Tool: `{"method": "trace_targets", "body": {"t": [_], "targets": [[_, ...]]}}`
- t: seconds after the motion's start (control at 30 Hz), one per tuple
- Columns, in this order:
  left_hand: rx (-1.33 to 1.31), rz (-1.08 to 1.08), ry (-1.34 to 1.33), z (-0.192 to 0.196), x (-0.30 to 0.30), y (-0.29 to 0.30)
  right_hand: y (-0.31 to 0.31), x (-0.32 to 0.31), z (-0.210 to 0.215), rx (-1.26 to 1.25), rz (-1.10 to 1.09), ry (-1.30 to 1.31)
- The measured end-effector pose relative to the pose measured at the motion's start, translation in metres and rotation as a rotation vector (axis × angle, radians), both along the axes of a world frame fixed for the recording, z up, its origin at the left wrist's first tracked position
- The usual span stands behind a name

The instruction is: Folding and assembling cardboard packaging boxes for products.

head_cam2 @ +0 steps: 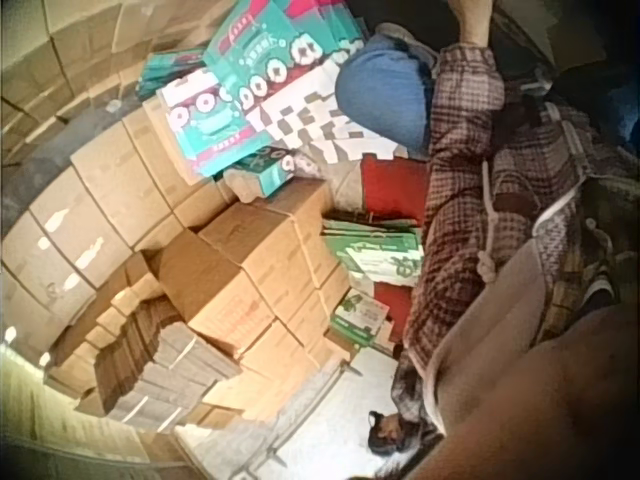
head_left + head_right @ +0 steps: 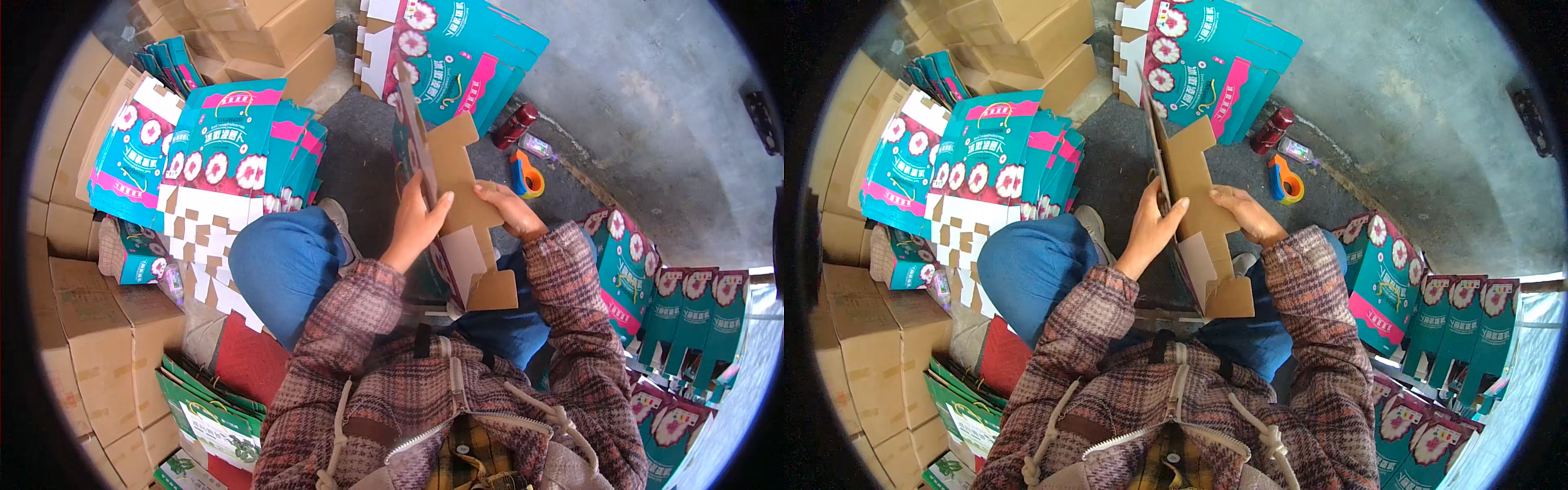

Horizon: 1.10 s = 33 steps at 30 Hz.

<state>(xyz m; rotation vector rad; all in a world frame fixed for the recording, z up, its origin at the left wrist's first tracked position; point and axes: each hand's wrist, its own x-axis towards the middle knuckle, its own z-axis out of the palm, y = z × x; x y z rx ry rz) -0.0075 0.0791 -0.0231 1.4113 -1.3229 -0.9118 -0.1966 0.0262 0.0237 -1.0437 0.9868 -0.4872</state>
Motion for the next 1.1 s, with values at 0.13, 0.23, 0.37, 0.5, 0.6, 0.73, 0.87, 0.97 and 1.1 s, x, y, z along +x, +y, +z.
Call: {"method": "trace_targets", "body": {"t": [0.13,0.23,0.37,0.5,0.6,0.73,0.87,0.97,1.1], "targets": [[-0.014,-0.022,0.012,-0.01,0.005,0.001,-0.007,0.0,-0.003,-0.054,0.042,-0.05],[-0.097,0.034,-0.082,-0.005,0.002,0.007,-0.002,0.002,0.007,0.039,0.039,-0.111],[0.039,0.02,-0.137,-0.005,0.003,0.013,-0.007,-0.002,0.015,-0.037,0.14,-0.209],[0.007,-0.06,-0.283,0.013,-0.001,0.021,-0.015,-0.012,0.026,-1.033,-0.263,0.365],[-0.092,-0.177,-0.338,0.015,-0.005,0.032,-0.006,0.01,0.093,-1.646,0.194,0.772],[-0.103,-0.274,-0.313,0.025,-0.011,0.044,-0.011,0.018,0.1,-1.692,0.616,0.971],[-0.144,-0.343,-0.252,0.024,-0.012,0.047,-0.022,0.005,0.094,-1.581,0.859,1.055],[-0.124,-0.318,-0.183,0.021,-0.009,0.044,-0.038,0.001,0.082,-1.445,0.96,1.043],[-0.179,-0.061,0.047,0.0,0.022,0.023,-0.06,-0.022,0.068,-1.294,0.865,0.925]]}}
